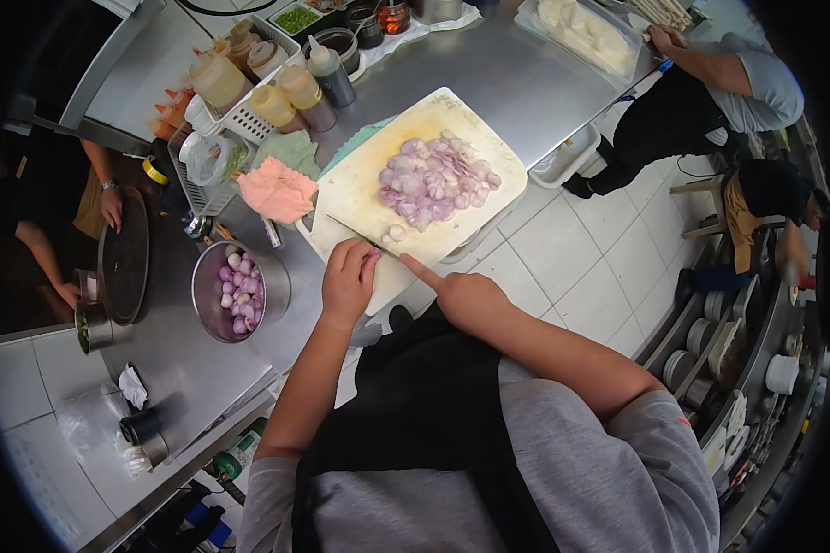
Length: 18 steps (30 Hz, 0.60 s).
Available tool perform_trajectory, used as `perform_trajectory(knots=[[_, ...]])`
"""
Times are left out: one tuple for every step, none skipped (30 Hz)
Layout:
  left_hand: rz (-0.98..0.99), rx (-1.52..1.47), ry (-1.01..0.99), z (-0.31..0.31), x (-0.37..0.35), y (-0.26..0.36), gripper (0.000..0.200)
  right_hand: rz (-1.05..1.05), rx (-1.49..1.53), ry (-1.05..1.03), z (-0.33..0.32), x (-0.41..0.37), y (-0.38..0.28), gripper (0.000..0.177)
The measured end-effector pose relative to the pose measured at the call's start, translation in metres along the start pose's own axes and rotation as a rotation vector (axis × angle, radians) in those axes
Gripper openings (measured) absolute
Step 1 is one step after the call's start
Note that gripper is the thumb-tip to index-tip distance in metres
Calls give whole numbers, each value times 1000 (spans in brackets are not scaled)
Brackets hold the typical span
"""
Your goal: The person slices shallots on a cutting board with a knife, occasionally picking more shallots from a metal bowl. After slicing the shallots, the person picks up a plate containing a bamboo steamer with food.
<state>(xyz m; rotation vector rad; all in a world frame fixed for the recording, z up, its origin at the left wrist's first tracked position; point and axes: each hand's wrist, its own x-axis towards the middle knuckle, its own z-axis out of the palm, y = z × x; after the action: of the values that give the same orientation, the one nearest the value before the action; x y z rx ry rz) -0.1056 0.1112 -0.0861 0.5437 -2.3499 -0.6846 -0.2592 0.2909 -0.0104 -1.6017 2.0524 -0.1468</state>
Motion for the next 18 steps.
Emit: perform_trajectory(knots=[[16, 27, 12, 1, 1, 1, 16, 11, 20, -8, 0, 0, 3, 87], [20, 24, 13, 2, 3, 1, 16, 22, 39, -15, -2, -1, 6, 87], [50, 15, 29, 1, 7, 3, 17, 23, 38, -13, -5, -1, 12, 87], [78, 8, 45, 0, 9, 4, 19, 98, 88, -2, -10, -1, 19, 87], [76, 11, 47, -2, 10, 6, 19, 172, 137, 8, -14, -1, 25, 88], [2, -3, -10, -3, 10, 7, 18, 187, 133, 16, -19, -1, 27, 87], [-72, -18, -70, -3, 8, 8, 18, 185, 135, 11, -20, -2, 25, 87], [-75, -18, -71, -3, 7, 9, 18, 163, 131, 17, -21, -3, 21, 88], [-112, -57, -67, -3, 6, 10, 17, 142, 126, 24, -22, -3, 19, 88], [-149, -96, -62, -2, 7, 10, 16, 142, 125, 24, -22, -4, 14, 88], [-150, -96, -63, -3, 7, 10, 16, 117, 132, -35, -20, -4, 7, 88], [-122, -92, -34, -4, 7, 10, 13, 92, 140, -94, -19, -4, 2, 88], [-94, -86, -5, -5, 6, 9, 11, 91, 141, -96, -19, -2, -1, 88], [-97, -85, -7, -8, 5, 8, 11, 83, 134, -107, -18, -1, -3, 88], [-63, -54, -26, -10, 4, 7, 12, 75, 127, -117, -17, 0, -5, 87], [-30, -24, -44, -12, 3, 6, 13, 73, 128, -120, -16, 1, -4, 87], [-34, -22, -45, -13, 2, 5, 13, 62, 128, -108, -14, 2, -3, 87], [-12, -24, -65, -13, 2, 3, 14, 51, 127, -94, -14, 3, -2, 87]])
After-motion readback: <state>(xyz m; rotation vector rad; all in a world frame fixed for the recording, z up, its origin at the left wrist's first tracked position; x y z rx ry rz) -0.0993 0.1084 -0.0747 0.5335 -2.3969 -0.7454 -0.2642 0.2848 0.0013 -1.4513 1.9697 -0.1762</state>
